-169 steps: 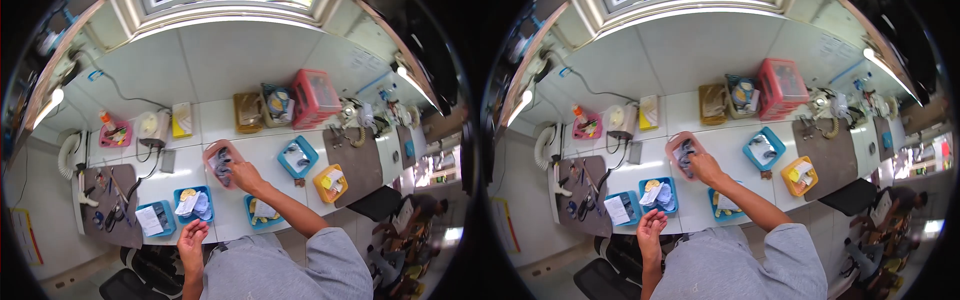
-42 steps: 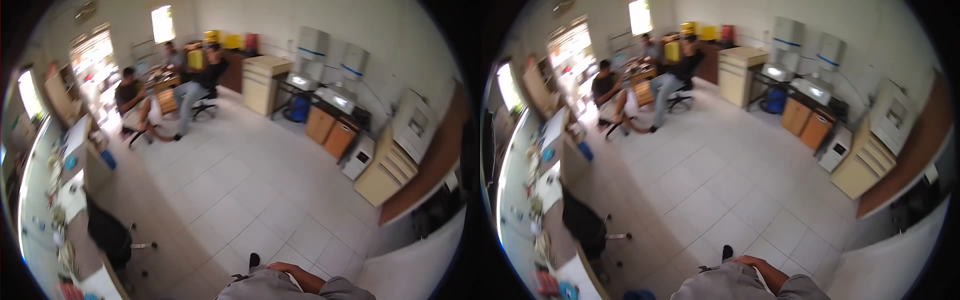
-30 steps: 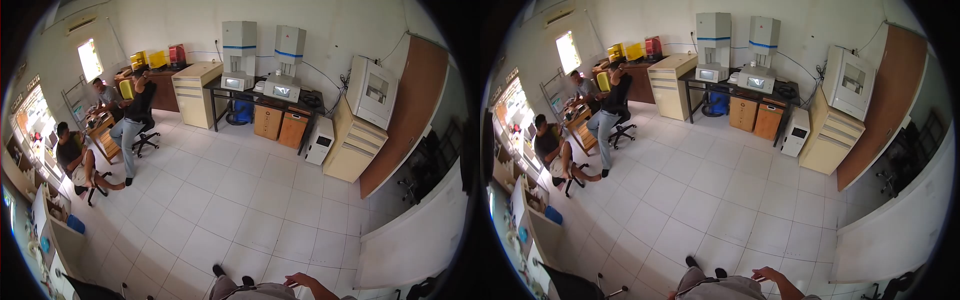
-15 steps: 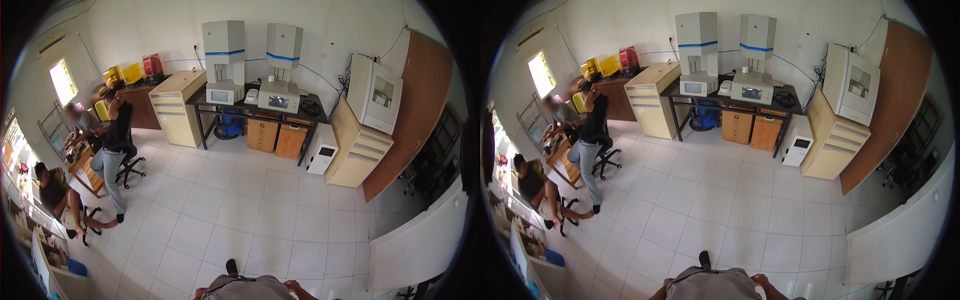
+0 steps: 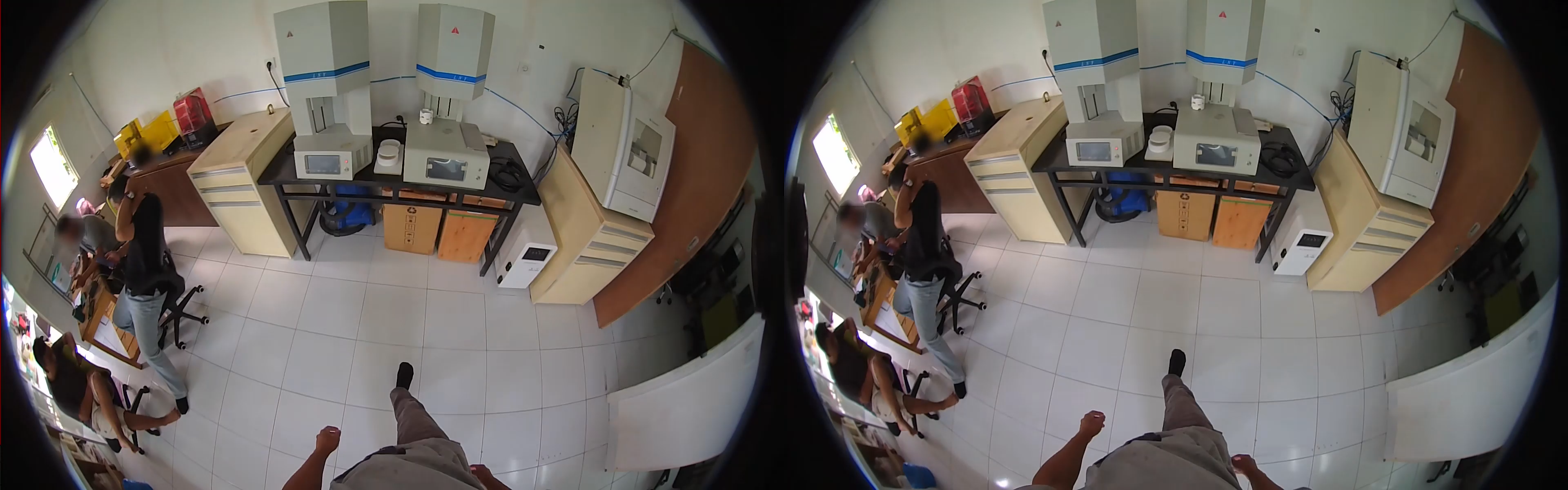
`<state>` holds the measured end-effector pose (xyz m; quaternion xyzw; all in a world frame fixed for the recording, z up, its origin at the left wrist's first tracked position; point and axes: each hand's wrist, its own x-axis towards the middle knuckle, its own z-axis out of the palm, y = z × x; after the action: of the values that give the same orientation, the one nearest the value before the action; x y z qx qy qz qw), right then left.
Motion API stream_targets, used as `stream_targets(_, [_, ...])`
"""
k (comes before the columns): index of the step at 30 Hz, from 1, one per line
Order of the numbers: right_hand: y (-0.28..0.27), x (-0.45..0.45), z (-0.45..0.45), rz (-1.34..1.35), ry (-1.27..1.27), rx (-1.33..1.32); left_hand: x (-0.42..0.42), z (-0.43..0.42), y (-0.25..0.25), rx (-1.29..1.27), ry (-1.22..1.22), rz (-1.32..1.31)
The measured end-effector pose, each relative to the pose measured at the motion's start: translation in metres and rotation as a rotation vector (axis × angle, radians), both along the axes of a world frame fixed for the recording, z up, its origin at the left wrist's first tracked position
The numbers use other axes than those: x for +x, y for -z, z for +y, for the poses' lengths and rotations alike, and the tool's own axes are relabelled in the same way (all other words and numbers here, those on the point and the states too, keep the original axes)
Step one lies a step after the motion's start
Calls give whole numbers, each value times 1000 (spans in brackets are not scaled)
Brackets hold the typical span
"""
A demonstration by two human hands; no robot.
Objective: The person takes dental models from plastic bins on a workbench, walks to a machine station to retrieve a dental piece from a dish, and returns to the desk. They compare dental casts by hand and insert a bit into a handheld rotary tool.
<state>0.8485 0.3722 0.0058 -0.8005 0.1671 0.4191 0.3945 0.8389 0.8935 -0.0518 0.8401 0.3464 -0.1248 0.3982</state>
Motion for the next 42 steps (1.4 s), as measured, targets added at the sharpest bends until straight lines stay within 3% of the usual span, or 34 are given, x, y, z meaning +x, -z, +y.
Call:
stream_targets(1, [-10, 16, 1, -22, -48, -54, 14, 1, -5, -4, 0, 6])
stream_targets(2, [40, 35, -15, 83, -521, -234, 29, 1, -14, -56, -22, 59])
stream_targets(5, [80, 171, -24, 27, -563, -219, 74, 21, 11, -269, -139, 95])
stream_targets(8, [107, 234, -22, 8, -602, -206, 133, 17, -52, -495, -517, 67])
stream_targets(10, [62, 348, 12, -150, -749, -279, 150, 21, -46, -522, -582, 71])
stream_targets(12, [-3, 457, 58, -471, -665, -279, 180, 21, -41, -535, -628, 74])
stream_targets(14, [-66, 556, 111, -603, -575, -177, 200, 29, -20, -153, -228, 235])
stream_targets(16, [-108, 644, 162, -681, -617, -213, 226, 31, -16, -190, -193, 235])
stream_targets(19, [-185, 746, 236, -750, -441, 123, 257, 45, 23, -233, -144, 188])
stream_targets(21, [-205, 812, 278, -874, -494, 226, 276, 57, 73, -243, -125, 100])
stream_targets(26, [-284, 930, 382, -950, -499, 336, 344, 112, 78, -154, -110, 57])
stream_targets(28, [-296, 972, 411, -1058, -655, 232, 404, 141, 56, -178, -167, 48])
stream_targets(30, [-292, 1015, 436, -1111, -728, 176, 460, 168, 40, -316, -488, 73])
stream_targets(31, [-286, 1035, 447, -1168, -787, 129, 491, 185, 15, -113, -233, 163])
stream_targets(32, [-274, 1054, 457, -1202, -818, 98, 525, 189, -28, -329, -497, 147])
stream_targets(33, [-265, 1068, 465, -1171, -831, 104, 547, 193, -47, -562, -705, -60])
stream_targets(36, [-245, 1104, 491, -1221, -918, 5, 606, 212, -105, -551, -695, -89])
stream_targets(42, [-211, 1161, 539, -1040, -1168, -271, 619, 201, -129, -498, -806, -152])
